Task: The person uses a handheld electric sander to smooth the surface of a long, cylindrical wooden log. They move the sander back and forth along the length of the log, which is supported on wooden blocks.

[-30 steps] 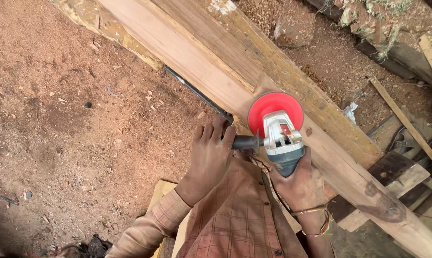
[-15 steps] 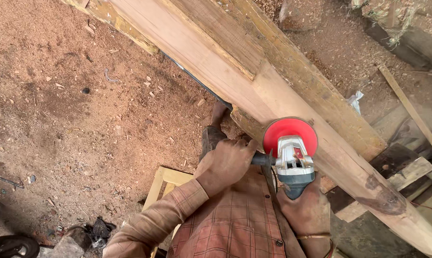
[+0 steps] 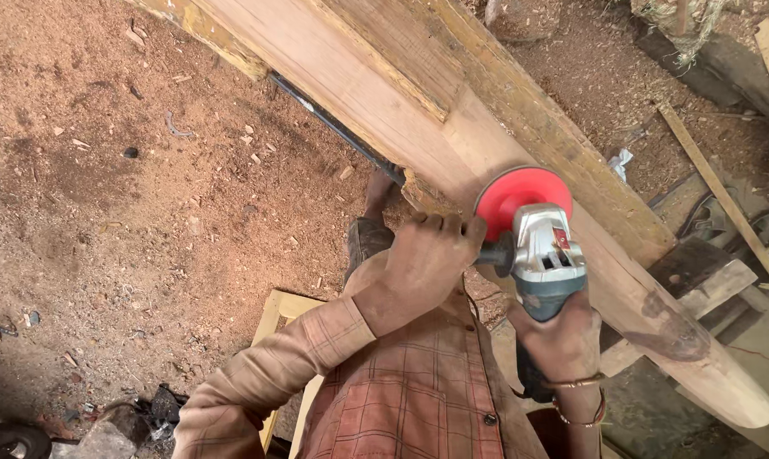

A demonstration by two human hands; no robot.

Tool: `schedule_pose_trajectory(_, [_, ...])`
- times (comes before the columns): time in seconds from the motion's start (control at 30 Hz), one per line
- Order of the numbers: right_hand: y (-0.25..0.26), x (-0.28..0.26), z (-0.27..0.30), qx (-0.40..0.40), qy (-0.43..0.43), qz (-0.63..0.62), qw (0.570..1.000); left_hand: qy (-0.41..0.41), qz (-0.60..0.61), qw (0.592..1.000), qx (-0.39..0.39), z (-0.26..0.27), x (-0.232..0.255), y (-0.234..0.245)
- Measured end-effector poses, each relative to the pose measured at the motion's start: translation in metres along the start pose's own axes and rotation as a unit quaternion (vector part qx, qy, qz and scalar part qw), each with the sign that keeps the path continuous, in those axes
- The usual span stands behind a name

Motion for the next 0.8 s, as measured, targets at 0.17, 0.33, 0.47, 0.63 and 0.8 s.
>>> schedule_pose_trajectory(0.17, [-0.017, -0.058, -0.042, -0.091, 0.038, 0.002, 0.995, 0.075, -0.049, 0.996, -0.002, -0.009, -0.049, 0.015])
schedule_pose_trajectory(0.33, [0.012, -0.025, -0.028, -0.088, -0.021, 0.025, 0.996, 0.038, -0.028, 0.996, -0.081, -0.024, -0.007, -0.026])
schedule_pose_trajectory(0.47, [0.065, 0.065, 0.001, -0.005, -0.108, 0.043, 0.993, -0.075, 0.032, 0.996, -0.044, -0.052, 0.089, -0.056])
schedule_pose_trajectory(0.63, [0.107, 0.199, 0.058, 0.097, -0.062, -0.201, 0.973, -0.287, 0.179, 0.933, -0.121, -0.075, 0.267, -0.109])
schedule_pose_trajectory(0.8, [0.069, 0.298, 0.108, 0.278, -0.077, -0.332, 0.898, -0.322, 0.069, 0.944, -0.005, -0.062, 0.347, -0.113])
Point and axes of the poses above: each hand's wrist, its own z-axis away from the middle knuckle, its own y-axis out of the back of the hand, x = y × z, the point moved 8 cm from there along -z, towards the middle knuckle, and after that the axes turned 15 degrees about -z, right-handed, at the moved point
